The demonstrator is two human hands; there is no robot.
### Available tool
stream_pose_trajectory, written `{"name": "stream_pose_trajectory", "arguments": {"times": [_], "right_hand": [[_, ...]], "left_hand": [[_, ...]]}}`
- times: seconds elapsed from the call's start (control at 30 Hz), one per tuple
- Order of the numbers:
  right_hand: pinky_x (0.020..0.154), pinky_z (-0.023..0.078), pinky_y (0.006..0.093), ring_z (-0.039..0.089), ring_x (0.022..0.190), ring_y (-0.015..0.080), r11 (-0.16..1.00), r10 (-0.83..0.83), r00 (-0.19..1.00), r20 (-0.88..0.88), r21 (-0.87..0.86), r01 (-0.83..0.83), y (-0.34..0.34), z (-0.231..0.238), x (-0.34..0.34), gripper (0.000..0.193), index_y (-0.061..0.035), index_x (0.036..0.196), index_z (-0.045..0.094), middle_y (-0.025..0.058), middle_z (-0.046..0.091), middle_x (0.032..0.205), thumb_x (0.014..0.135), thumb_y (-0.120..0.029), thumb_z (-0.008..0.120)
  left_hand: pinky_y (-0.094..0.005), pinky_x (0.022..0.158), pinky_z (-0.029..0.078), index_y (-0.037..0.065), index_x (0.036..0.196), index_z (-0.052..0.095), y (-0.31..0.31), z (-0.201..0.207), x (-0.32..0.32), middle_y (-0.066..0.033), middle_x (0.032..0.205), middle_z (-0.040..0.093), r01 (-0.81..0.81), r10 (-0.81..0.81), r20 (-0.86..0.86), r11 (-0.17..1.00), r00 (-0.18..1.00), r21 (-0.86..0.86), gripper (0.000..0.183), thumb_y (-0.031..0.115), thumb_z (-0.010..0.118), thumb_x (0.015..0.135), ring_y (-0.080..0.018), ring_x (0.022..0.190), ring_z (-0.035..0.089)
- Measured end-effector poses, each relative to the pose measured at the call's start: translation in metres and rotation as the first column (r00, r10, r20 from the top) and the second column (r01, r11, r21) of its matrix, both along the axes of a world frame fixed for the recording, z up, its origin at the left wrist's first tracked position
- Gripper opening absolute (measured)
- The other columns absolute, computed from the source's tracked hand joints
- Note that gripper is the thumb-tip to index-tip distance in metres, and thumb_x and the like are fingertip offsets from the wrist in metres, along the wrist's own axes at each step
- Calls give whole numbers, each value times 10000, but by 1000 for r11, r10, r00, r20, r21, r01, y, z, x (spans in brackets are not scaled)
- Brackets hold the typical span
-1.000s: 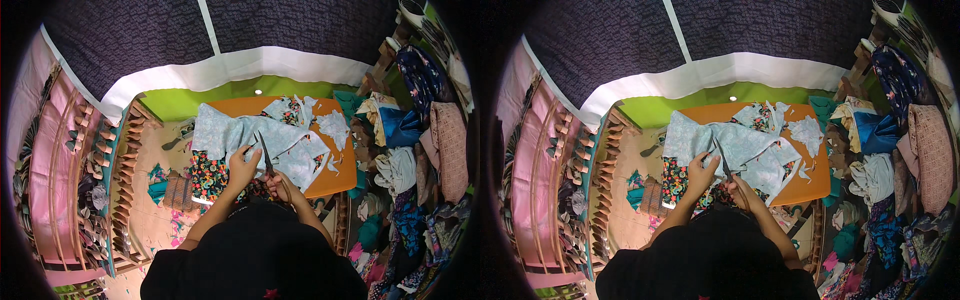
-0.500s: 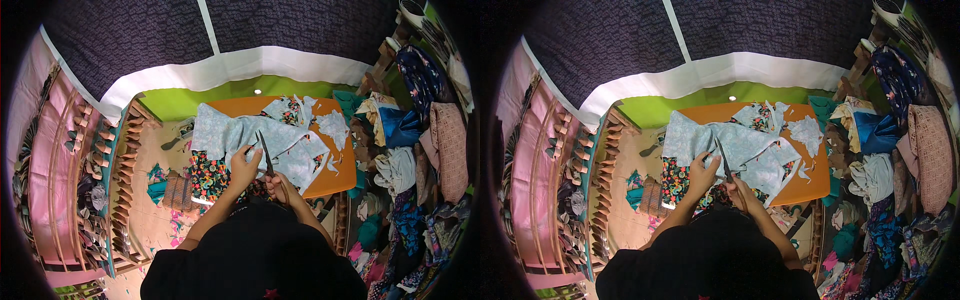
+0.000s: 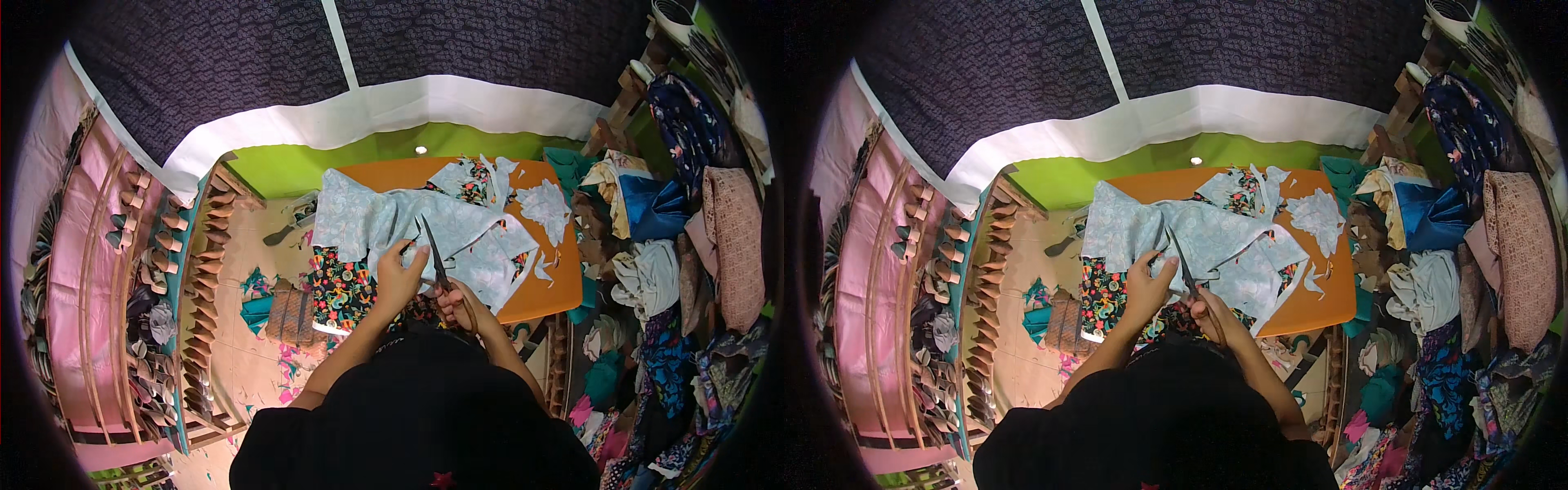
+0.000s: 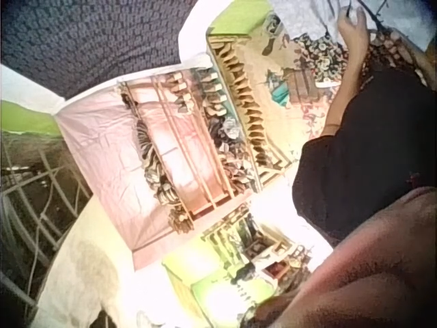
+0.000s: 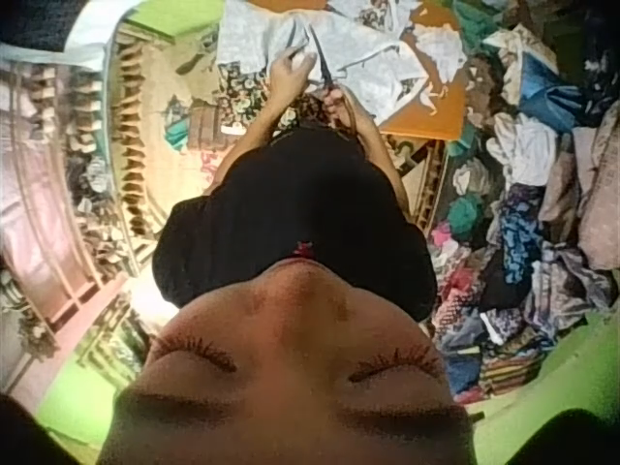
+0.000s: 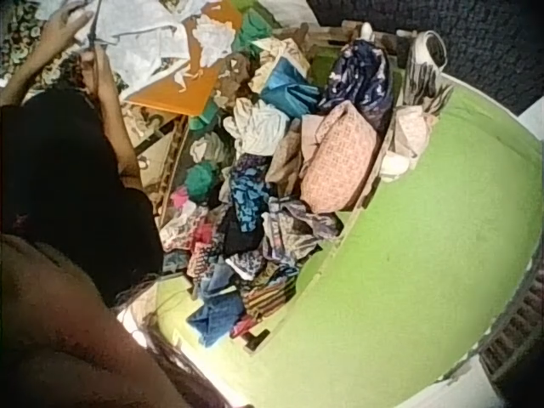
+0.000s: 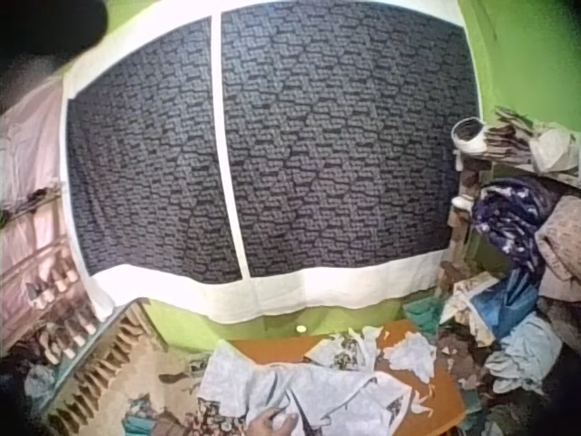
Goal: Cutting out textile patterns from floral and blue fabric using scissors.
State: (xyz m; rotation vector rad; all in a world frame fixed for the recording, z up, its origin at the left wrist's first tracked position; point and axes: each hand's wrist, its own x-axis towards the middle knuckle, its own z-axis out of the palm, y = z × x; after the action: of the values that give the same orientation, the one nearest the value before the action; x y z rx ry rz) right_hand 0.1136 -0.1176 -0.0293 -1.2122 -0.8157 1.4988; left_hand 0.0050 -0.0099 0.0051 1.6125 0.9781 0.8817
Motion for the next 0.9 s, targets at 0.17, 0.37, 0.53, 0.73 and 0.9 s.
{"name": "stream_pose_trajectory", "arguments": {"times": [0.17,0.37,0.53,0.73,0.9], "right_hand": [[424,214,136,250,490,-3,999,-1,998,55,40,-2,0,-9,3,753,-98,830,373,-84,304,604,473,-749,501],[429,223,139,259,491,5,1000,3,1000,-2,-21,-3,1,4,-1,748,-90,829,373,-80,303,595,494,-749,487],[429,234,146,270,488,13,997,-8,996,86,75,1,1,2,-2,750,-87,828,373,-72,305,591,498,-752,476],[431,247,159,277,486,26,998,-11,996,92,57,6,2,-5,-4,734,-90,816,371,-64,308,589,516,-755,456],[423,250,165,275,477,27,999,-8,998,66,-53,12,5,3,-7,677,-118,774,357,-69,312,585,549,-748,464]], "left_hand": [[-247,446,360,-37,761,548,-2,8,0,-64,563,528,-29,30,25,997,999,-66,245,205,584,757,-81,508,467],[-246,403,358,-38,761,537,-3,15,0,-56,533,522,-45,49,48,996,998,-76,237,194,581,761,-87,442,473],[-200,446,315,-27,764,542,-5,20,0,16,580,488,-66,67,23,998,998,-24,196,164,582,765,-33,509,394],[-198,447,313,-30,773,540,-6,21,1,12,577,488,-65,65,10,998,998,-5,193,160,577,770,-32,512,392],[-207,382,286,-21,770,538,0,-1,2,25,535,463,-54,53,64,998,997,17,180,157,562,784,-29,434,382]]}}
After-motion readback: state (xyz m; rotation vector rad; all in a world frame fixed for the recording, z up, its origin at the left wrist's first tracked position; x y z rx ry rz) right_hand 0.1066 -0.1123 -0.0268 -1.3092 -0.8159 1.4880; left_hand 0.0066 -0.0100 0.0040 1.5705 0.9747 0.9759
